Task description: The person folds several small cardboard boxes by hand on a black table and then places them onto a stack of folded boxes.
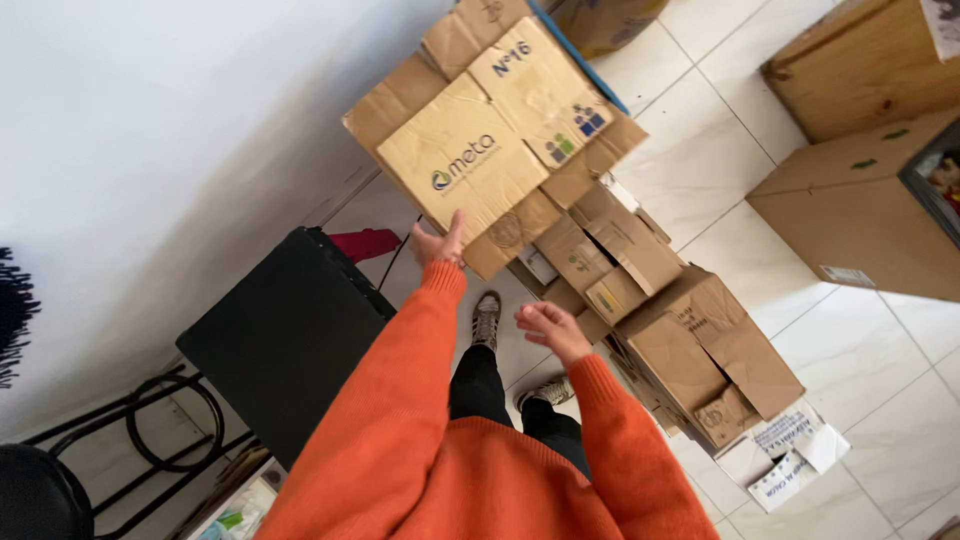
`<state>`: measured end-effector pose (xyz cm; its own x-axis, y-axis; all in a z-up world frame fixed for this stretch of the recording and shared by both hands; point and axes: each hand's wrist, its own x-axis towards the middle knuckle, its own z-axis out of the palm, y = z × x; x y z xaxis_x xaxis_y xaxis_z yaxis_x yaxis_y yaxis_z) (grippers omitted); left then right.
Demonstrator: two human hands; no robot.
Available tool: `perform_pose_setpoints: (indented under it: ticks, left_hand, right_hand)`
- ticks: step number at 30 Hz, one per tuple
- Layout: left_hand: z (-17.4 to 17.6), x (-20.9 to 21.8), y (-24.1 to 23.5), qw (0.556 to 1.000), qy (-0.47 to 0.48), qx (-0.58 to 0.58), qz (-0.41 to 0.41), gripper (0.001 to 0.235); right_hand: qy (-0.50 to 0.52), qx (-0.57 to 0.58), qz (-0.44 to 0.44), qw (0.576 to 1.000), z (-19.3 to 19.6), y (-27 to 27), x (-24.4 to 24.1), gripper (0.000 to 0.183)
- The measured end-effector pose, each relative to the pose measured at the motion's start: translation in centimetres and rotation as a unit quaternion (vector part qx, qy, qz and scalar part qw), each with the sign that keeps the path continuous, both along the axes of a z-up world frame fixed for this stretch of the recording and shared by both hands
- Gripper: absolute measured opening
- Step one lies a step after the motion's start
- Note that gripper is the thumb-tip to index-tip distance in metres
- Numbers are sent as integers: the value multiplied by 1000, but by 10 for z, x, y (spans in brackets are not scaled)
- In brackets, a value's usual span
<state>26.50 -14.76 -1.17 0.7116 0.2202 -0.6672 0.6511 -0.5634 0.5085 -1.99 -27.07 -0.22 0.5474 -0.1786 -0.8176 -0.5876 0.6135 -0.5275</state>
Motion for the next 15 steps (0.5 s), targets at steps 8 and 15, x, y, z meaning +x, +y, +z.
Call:
perform_pose_setpoints:
  ticks: [8, 15]
  left_hand:
    - [-64, 29, 1, 999, -21, -7, 31, 90]
    - [-75, 26, 66, 984, -68, -140, 83, 75]
  right_hand:
    - [54, 48, -2, 997, 18, 43, -7, 61]
    - [77, 22, -13, 997, 4, 16, -21, 57]
